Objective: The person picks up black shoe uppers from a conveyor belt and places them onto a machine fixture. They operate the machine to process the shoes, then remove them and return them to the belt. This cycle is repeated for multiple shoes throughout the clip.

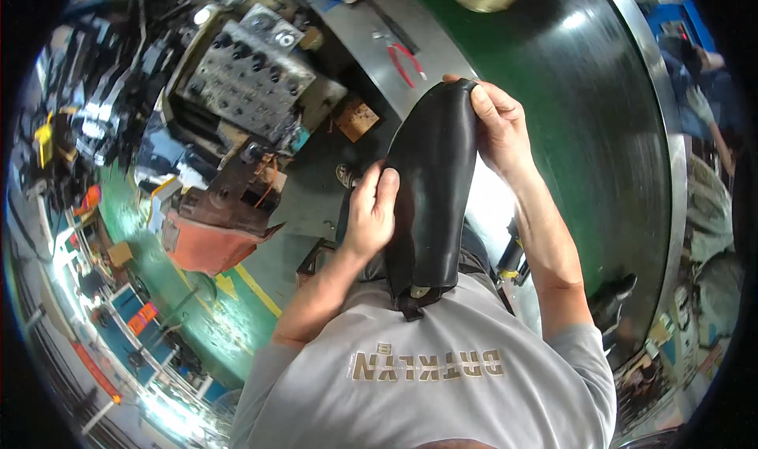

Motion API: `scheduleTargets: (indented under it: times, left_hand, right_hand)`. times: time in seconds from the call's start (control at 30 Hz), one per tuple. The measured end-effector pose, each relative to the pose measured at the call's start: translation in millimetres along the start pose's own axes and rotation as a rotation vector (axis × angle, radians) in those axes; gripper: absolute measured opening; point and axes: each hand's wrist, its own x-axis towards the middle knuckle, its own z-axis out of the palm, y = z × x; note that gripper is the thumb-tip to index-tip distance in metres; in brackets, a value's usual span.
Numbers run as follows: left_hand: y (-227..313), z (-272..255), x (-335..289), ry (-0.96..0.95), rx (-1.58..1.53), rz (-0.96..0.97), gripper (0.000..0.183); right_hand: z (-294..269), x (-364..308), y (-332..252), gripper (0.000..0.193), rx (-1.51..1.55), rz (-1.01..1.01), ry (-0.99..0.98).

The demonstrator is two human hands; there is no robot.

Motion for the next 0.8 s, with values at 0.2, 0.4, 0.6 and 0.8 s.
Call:
scheduleTargets:
  times: [0.2, 0.4, 0.6, 0.8]
  left_hand:
    - [-12, -91, -3, 0.272, -0.076, -0.036, 0.035]
    - [6, -211, 4, 0.449, -0.451, -0.058, 0.034]
    - [15, -315, 7, 0.686, -0.371, 0.031, 0.027]
    - [8, -405, 11, 0.718, -0.399, -0.027, 0.023]
  right_hand:
    - [114, 42, 21, 0.025, 0.118, 0.213, -0.046]
    - [260, 83, 32, 0.025, 0.007, 0.286, -0.333]
    - [399, 109, 51, 0.021, -0.068, 0.15, -0.534]
    - [471, 118, 96, 0.028, -0.036, 0.338, -0.618]
